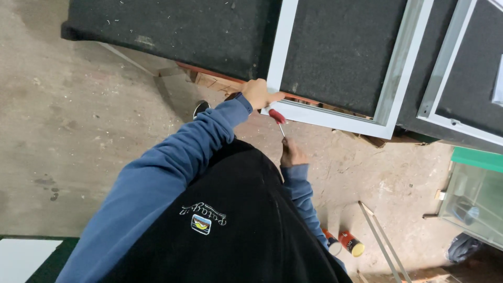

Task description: Assembling and screwing together a white metal frame using a hand tool.

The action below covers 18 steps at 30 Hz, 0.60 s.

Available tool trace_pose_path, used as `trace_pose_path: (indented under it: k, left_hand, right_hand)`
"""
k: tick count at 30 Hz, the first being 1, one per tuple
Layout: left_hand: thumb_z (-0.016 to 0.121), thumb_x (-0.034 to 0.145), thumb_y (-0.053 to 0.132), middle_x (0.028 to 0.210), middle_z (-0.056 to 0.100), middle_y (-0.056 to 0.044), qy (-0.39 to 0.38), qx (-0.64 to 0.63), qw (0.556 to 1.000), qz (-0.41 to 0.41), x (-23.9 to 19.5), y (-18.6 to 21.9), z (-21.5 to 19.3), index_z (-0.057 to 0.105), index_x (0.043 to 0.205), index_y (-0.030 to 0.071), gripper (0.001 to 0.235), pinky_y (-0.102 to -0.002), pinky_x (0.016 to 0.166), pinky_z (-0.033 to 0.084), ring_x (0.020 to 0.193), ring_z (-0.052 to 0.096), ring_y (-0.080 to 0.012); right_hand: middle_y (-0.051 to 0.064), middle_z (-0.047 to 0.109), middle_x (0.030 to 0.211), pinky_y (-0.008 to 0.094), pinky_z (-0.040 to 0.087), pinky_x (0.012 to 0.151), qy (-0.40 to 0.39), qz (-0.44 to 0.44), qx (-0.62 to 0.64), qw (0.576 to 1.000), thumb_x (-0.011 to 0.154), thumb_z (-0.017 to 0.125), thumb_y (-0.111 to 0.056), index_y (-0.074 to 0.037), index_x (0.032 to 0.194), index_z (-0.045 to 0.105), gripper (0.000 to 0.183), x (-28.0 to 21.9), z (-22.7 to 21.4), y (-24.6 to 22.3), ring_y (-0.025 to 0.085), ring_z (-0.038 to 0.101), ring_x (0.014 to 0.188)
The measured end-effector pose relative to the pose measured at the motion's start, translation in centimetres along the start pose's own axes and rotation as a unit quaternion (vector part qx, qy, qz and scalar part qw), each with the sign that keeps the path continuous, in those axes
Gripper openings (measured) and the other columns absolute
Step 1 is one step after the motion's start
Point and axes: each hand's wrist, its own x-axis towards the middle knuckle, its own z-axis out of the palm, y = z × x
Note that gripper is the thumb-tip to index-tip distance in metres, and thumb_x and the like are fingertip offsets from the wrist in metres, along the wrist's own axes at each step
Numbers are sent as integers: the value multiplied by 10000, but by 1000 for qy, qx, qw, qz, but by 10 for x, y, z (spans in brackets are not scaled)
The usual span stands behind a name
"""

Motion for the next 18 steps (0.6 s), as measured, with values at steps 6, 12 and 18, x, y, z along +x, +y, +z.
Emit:
trace_pose_path:
  k: [6,12,18]
  left_hand:
    - [749,758,651,1018,736,-266,15,-36,999,23,7,-10,13,710,1091,-72,798,-444,841,571,936,735,-392]
    - [771,774,653,1161,691,-302,19,-4,1000,-14,13,-7,13,622,1204,-110,888,-458,945,527,1098,678,-419]
    - [748,780,649,1221,655,-298,-26,-25,998,-47,3,6,-5,615,1249,-76,874,-457,957,518,1135,650,-424]
  right_hand:
    - [199,674,830,464,513,593,7,5,6,1000,1000,632,-99,-159,1087,677,115,3,-11,-20,398,665,694]
    - [193,612,723,473,430,530,19,110,92,989,981,648,-107,-159,1088,716,138,-37,14,38,390,573,595]
    - [203,675,804,432,504,568,83,-6,50,995,1027,594,-116,-119,1174,673,167,7,-13,-17,354,618,638]
